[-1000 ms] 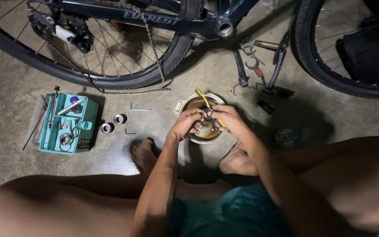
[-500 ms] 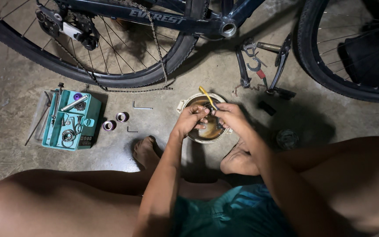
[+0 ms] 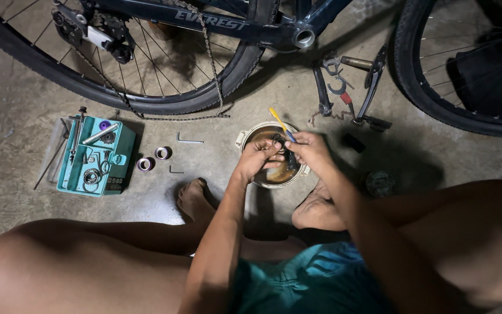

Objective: The person sits on the floor and scrubs small bicycle components, including bearings and a crankset, using a toothbrush and a container of liquid. The person scrubs each part individually and places them on the floor as they are cleaned.

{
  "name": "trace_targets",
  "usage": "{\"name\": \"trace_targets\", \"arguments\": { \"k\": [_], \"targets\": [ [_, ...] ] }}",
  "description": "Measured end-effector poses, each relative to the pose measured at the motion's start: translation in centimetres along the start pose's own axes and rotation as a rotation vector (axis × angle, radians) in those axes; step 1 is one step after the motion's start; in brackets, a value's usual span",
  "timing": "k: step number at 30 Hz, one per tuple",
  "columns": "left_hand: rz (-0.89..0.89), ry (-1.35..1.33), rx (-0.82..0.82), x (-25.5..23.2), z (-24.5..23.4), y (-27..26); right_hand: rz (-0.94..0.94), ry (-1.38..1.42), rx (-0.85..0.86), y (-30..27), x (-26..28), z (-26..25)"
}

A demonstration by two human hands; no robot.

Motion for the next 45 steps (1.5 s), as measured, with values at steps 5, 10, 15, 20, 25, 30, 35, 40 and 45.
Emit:
{"name": "trace_targets", "arguments": {
  "k": [5, 10, 15, 20, 25, 30, 35, 40, 45],
  "targets": [
    [0.039, 0.015, 0.006, -0.1, 0.5, -0.1, -0.009, 0.091, 0.069, -0.1, 0.4, 0.2],
    [0.033, 0.044, -0.026, 0.6, 0.0, 0.3, 0.042, 0.178, 0.12, -0.9, 0.4, 0.4],
    [0.038, 0.073, -0.068, 1.5, -0.8, 1.2, -0.031, 0.063, 0.036, -1.1, 1.2, 0.4],
    [-0.014, 0.095, -0.048, 1.8, -0.1, 0.8, -0.136, -0.073, -0.054, -0.7, 1.4, 0.2],
    [-0.136, -0.049, 0.01, 2.3, 1.5, -1.2, -0.282, -0.458, -0.262, -0.5, 0.6, -0.5],
    [-0.095, -0.024, 0.066, 3.0, 1.9, -1.3, -0.268, -0.459, -0.249, 0.0, -0.6, -0.7],
    [-0.129, -0.052, 0.042, 4.4, 0.5, -0.6, 0.064, 0.043, 0.081, 0.0, -2.5, -0.3],
    [-0.137, 0.148, 0.022, 5.1, 0.1, 0.4, 0.134, 0.093, 0.101, -0.5, -2.9, -0.3],
    [-0.105, 0.112, -0.163, 5.8, -1.1, 0.4, 0.123, 0.084, 0.053, -0.4, -3.0, -0.4]
  ]
}}
Point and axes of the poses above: each hand's wrist, its own y-axis towards the middle knuckle, its own z-axis out of the palm, x = y × z, the point moved 7 cm from there along y, towards the middle knuckle, and after that the axes turned 12 degrees about z, right-handed, at the moved point
